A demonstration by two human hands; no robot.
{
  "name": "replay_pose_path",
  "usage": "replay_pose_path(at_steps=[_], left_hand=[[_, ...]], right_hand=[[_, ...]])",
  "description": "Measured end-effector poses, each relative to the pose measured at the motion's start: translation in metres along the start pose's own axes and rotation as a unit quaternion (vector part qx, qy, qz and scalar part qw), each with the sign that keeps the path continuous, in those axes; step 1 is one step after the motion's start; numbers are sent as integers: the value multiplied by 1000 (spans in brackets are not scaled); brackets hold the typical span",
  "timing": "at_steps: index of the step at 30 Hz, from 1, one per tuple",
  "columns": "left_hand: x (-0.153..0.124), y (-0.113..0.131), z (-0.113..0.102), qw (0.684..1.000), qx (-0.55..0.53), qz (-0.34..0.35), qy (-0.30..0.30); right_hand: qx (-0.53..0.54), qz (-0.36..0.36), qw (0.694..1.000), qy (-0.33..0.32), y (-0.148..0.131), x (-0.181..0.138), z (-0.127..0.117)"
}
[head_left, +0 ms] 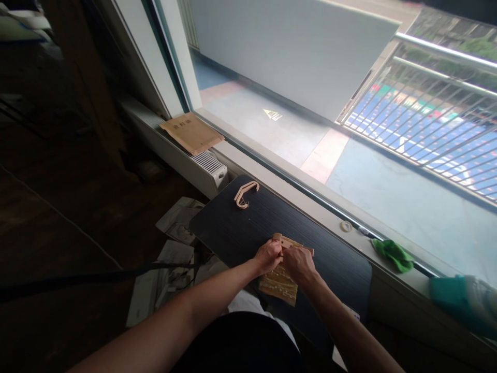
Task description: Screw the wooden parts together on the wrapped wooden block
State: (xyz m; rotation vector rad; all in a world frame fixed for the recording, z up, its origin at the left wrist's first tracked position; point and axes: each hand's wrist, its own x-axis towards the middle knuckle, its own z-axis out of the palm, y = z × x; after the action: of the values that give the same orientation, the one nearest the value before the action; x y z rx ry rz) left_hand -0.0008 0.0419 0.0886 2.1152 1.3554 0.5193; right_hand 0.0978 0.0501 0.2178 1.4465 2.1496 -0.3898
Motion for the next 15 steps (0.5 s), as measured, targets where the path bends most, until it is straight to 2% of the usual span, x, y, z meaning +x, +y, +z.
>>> replay_pose_path(at_steps=[3,8,11,15], left_hand=[[1,1,-1,1000,-1,-7,-5],[1,1,0,1000,5,-12,-6],[2,1,0,1000,9,-12,-4],[1,0,1,1000,13,-9,-6]], right_hand=[[13,28,999,-10,-2,-1,2],[87,128,988,-7,11,-3,5],[94,94,991,-19,18,-7,4],[45,1,999,18,14,-11,0]])
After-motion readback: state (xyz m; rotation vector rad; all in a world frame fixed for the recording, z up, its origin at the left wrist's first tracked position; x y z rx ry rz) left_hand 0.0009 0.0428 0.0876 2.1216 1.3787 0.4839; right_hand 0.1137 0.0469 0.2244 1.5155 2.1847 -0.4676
